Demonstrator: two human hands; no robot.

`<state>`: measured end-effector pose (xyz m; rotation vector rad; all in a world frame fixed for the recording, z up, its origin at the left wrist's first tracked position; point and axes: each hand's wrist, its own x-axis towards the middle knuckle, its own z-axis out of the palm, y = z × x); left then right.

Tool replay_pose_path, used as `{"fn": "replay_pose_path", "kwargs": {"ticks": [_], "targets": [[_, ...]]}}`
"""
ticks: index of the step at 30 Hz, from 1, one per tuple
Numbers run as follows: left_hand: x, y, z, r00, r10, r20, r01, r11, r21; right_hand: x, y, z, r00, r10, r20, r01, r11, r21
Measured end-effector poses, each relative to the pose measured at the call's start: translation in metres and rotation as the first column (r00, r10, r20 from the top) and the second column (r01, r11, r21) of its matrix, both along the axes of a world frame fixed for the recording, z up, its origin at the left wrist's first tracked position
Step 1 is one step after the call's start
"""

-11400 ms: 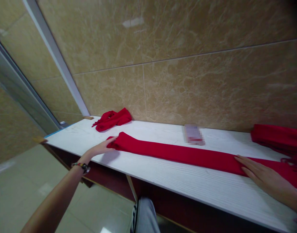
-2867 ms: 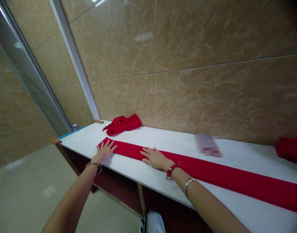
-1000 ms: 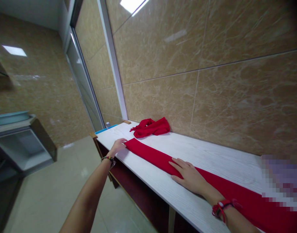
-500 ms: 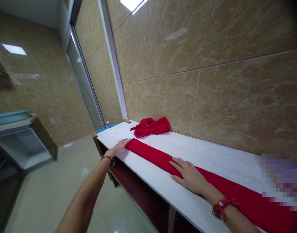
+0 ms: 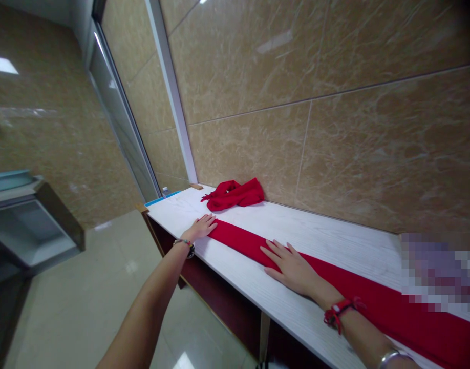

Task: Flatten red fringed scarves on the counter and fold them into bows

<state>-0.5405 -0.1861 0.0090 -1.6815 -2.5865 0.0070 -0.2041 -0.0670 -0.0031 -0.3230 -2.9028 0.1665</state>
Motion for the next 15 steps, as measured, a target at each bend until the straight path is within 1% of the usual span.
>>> {"fn": "replay_pose_path", "kwargs": {"ticks": [3,4,6,7,8,10,11,12,13,15], "targets": [[-0.005,-0.002,0.009,0.993,0.118,-0.022,-0.118,0.993,0.027,0.001,-0.001,0.003,1.000,0.000,-0.002,0.000,1.000,0.008],[-0.001,0.000,0.011,0.989,0.143,-0.033,-0.141,0.989,0.045,0.001,-0.001,0.004,1.000,0.000,-0.002,0.000,1.000,0.008],[0.014,0.006,0.011,0.985,0.160,-0.058,-0.154,0.984,0.090,0.002,-0.002,0.005,1.000,0.001,-0.007,-0.001,1.000,0.001],[0.026,0.009,0.009,0.988,0.135,-0.071,-0.127,0.985,0.113,0.002,-0.001,0.005,1.000,0.003,-0.011,-0.003,1.000,-0.004],[0.039,0.013,0.006,0.994,0.081,-0.079,-0.070,0.989,0.130,0.002,-0.001,0.005,1.000,0.006,-0.015,-0.006,1.000,-0.010],[0.066,0.018,-0.003,0.995,-0.070,-0.072,0.080,0.986,0.144,0.001,-0.001,0.005,1.000,0.012,-0.015,-0.013,1.000,-0.017],[0.076,0.019,-0.007,0.991,-0.124,-0.054,0.130,0.982,0.140,0.001,-0.001,0.005,1.000,0.015,-0.011,-0.016,1.000,-0.018],[0.084,0.020,-0.011,0.988,-0.149,-0.036,0.152,0.979,0.139,0.001,0.000,0.005,1.000,0.017,-0.006,-0.017,1.000,-0.018],[0.089,0.019,-0.013,0.989,-0.150,-0.021,0.151,0.979,0.136,0.001,0.000,0.005,1.000,0.015,0.000,-0.015,1.000,-0.019],[0.090,0.017,-0.014,0.993,-0.117,0.000,0.116,0.986,0.123,0.003,0.000,0.006,1.000,0.009,0.013,-0.009,1.000,-0.021]]}}
